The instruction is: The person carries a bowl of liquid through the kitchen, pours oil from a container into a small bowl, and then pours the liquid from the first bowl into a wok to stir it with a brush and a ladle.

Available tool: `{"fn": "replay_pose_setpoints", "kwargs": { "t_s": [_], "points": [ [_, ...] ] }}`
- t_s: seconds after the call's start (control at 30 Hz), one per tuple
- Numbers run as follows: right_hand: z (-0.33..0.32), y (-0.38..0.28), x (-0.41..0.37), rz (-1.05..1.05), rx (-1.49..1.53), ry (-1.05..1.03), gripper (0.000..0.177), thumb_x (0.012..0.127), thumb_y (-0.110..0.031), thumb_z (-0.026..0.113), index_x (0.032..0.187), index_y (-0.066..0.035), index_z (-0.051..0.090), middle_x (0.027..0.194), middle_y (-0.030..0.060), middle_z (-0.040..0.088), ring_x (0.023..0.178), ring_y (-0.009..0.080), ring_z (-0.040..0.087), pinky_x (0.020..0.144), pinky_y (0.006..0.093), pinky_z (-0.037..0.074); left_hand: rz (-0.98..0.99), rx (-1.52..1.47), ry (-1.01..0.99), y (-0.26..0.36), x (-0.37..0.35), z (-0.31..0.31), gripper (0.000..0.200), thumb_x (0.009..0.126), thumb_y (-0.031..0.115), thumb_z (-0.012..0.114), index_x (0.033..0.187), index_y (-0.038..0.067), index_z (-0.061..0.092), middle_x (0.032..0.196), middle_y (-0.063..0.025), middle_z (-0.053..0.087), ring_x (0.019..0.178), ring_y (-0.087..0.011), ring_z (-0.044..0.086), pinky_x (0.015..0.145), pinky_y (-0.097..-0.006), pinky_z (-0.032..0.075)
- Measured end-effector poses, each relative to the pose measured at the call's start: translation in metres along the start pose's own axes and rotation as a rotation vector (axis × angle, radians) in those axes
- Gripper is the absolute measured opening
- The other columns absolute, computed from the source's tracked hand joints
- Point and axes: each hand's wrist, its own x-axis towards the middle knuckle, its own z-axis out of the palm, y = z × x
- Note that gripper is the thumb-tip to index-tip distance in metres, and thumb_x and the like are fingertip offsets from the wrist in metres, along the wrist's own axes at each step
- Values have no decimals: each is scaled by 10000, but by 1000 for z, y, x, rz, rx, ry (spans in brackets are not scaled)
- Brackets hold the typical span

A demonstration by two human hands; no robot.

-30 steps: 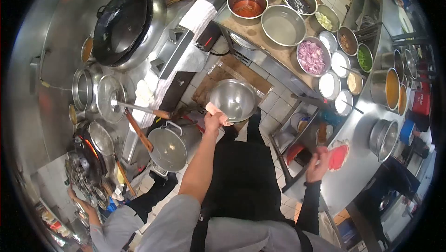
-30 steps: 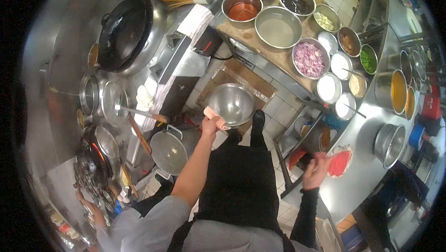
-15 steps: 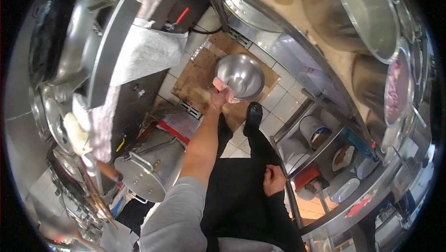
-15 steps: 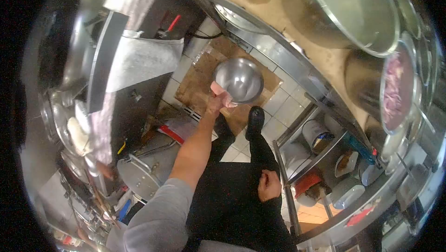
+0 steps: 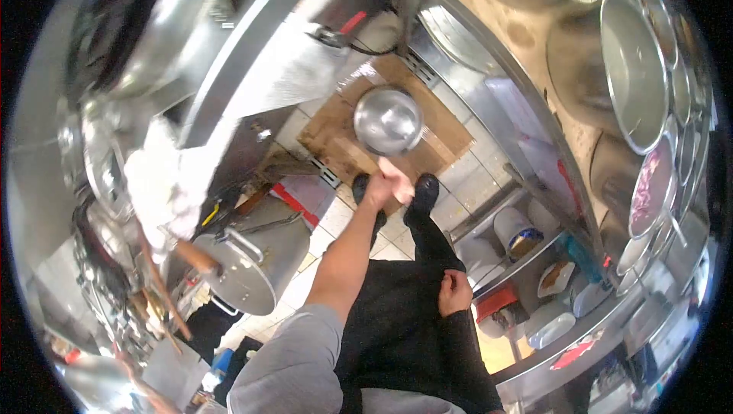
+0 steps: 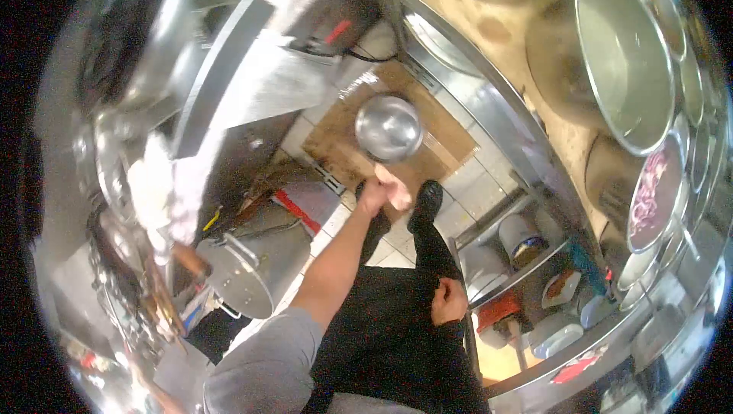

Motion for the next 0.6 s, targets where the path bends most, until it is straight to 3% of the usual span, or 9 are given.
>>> {"fn": "replay_pose_setpoints", "kwargs": {
  "t_s": [0.03,0.07,0.13,0.2,0.23,0.33,0.37,0.4,0.6],
  "points": [
    [1,0,0,26,-11,-32,169,927,-168,615,1002,-38,691,961,195,692,904,391,670,801,450,524,-40,-95,-18,29,-31,7,311,909,56,699,1195,-38,621,1091,-78,695,988,-197,668,870,-359,552],
    [4,4,-1,2,-4,-47,169,935,-166,613,1011,-36,690,923,181,696,869,356,679,785,428,528,21,-228,-118,29,-47,3,350,913,33,695,1247,-16,602,1119,-65,692,1006,-193,677,885,-360,565],
    [9,17,-4,-26,3,-63,170,951,-162,611,1030,-33,689,846,153,704,801,288,699,751,384,536,-44,-432,-237,97,-115,13,372,912,10,686,1272,4,590,1167,-61,686,1070,-197,675,925,-358,564],
    [10,13,-7,3,-20,-103,180,935,-173,620,1024,-33,692,856,161,712,816,308,703,761,391,538,25,-555,-398,141,-163,12,422,910,-12,677,1317,9,567,1248,-67,667,1145,-215,656,992,-383,538],
    [10,14,-7,-2,-28,-125,178,930,-171,622,1018,-35,695,856,161,714,822,311,705,765,392,539,57,-584,-557,149,-175,3,543,880,105,763,1369,22,541,1314,-88,647,1200,-233,634,1043,-408,507],
    [16,13,-8,5,-50,-180,164,919,-164,622,991,-44,707,855,160,718,836,312,711,775,395,543,256,-914,-680,198,-222,1,709,830,282,838,1404,15,518,1352,-109,625,1231,-273,616,1061,-436,489],
    [17,15,-9,15,-58,-194,159,916,-161,621,981,-48,712,854,160,719,840,311,713,778,395,544,242,-989,-670,197,-219,-7,852,760,393,880,1426,21,502,1382,-133,602,1248,-303,603,1078,-457,479],
    [17,18,-12,14,-67,-208,158,913,-159,621,976,-48,715,860,161,721,847,312,714,780,397,545,263,-1112,-761,209,-226,-12,835,779,331,865,1440,-1,477,1390,-163,590,1250,-310,603,1073,-465,487],
    [22,5,-13,-22,-67,-228,149,899,-153,639,960,-48,725,880,163,727,853,310,716,788,396,549,340,-839,-305,327,-277,-12,598,865,163,736,1375,-55,512,1255,-155,661,1115,-280,675,953,-432,567]
  ]
}}
